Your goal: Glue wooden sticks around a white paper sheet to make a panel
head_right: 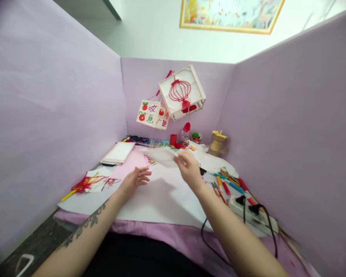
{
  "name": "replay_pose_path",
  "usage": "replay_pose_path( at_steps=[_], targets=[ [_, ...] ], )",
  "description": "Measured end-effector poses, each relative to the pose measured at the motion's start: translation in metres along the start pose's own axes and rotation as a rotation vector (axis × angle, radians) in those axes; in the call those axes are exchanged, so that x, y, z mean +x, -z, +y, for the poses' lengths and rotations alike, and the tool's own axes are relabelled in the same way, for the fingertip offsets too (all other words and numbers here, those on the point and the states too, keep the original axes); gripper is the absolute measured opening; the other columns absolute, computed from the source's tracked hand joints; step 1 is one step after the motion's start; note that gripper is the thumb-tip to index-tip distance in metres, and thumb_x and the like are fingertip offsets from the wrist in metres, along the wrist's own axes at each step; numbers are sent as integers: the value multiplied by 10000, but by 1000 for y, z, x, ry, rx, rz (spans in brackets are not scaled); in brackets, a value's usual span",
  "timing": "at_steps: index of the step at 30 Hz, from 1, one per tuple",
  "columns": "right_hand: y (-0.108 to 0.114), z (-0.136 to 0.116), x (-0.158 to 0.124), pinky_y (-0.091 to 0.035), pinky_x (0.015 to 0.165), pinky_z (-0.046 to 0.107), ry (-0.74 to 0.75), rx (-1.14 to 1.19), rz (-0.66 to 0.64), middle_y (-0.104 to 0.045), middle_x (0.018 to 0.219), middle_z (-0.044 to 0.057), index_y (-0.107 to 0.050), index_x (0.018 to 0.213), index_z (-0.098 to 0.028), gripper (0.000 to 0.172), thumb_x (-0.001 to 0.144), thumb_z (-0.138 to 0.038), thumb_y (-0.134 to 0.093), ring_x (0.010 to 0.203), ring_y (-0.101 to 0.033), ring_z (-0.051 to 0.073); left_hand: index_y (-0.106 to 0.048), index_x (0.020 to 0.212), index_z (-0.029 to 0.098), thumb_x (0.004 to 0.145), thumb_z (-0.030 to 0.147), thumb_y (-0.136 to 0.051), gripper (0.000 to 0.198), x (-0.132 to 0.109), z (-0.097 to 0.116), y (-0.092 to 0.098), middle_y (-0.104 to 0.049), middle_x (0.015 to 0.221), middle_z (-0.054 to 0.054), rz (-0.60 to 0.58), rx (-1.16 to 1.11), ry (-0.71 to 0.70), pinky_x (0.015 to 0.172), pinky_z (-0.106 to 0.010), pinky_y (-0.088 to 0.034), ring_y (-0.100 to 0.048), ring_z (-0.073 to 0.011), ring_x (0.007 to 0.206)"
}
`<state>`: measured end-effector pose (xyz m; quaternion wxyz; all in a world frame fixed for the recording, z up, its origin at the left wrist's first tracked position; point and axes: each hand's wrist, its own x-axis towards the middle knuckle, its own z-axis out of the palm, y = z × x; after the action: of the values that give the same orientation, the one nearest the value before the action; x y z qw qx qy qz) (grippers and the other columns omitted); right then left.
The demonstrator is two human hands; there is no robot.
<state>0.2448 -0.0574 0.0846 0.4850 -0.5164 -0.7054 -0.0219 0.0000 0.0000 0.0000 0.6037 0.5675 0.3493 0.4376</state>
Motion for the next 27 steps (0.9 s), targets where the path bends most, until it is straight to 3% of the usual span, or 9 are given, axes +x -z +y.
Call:
replay_pose_path(
  at_steps=[3,6,8,11,13,15,17,19,27],
  targets=[
    [2,-10,-32,-433,912,384,448,-61,59,-635,1006,54,-688,918,-261,193,879,-174,-519,1006,-541,196,-628,1073,131,805,706,-425,666,-8,5,-1,-694,1018,-158,-274,-208,183,785,-379,-515,-662,-269,924],
    [-5,-7,-51,-406,965,415,539,-148,20,-618,1094,36,-691,956,-319,296,868,-101,-512,1067,-516,195,-661,1042,103,735,474,-695,483,-13,7,0,-707,999,-151,-386,-222,188,810,-350,-507,-672,-257,898],
    [-16,-2,-54,-394,988,436,387,-108,-2,-566,1194,68,-670,1046,-302,304,883,-134,-477,1118,-499,214,-668,1038,94,696,364,-757,445,-13,6,1,-711,988,-147,-375,-228,171,791,-328,-511,-679,-233,852],
    [-37,4,-50,-453,922,416,-65,218,-2,-497,1262,129,-538,1238,-228,359,896,-264,-436,1039,-549,211,-677,1003,91,676,344,-774,425,-9,5,3,-719,957,-135,-240,-284,99,781,-324,-519,-680,-225,833],
    [-52,7,-49,-513,765,356,-412,540,-76,-566,1104,108,-502,1224,-203,393,885,-387,-426,842,-588,176,-679,978,93,653,346,-788,426,-5,3,4,-725,929,-123,-121,-297,55,775,-327,-524,-680,-227,827],
    [-65,9,-52,-508,629,305,-614,733,-207,-594,861,51,-570,1038,-183,394,826,-503,-482,687,-569,157,-677,959,91,636,368,-795,442,-2,3,4,-726,916,-119,-33,-288,26,766,-330,-527,-678,-231,826],
    [-74,13,-58,-470,553,269,-657,770,-282,-553,685,9,-575,798,-172,388,737,-555,-572,598,-542,144,-671,949,89,620,394,-800,467,-1,4,4,-725,912,-120,7,-272,9,758,-334,-529,-676,-236,828],
    [-79,17,-64,-410,498,237,-664,756,-269,-501,579,-21,-519,665,-179,392,683,-559,-616,527,-505,124,-663,943,93,613,417,-798,482,-1,4,2,-723,905,-117,24,-254,1,749,-335,-529,-675,-233,819],
    [-84,30,-73,-292,438,220,-729,698,-217,-491,450,-44,-488,624,-192,318,669,-482,-609,413,-424,99,-606,724,122,553,476,-794,436,0,3,-2,-664,689,-23,179,-151,-19,680,-307,-525,-627,-161,653]
  ],
)
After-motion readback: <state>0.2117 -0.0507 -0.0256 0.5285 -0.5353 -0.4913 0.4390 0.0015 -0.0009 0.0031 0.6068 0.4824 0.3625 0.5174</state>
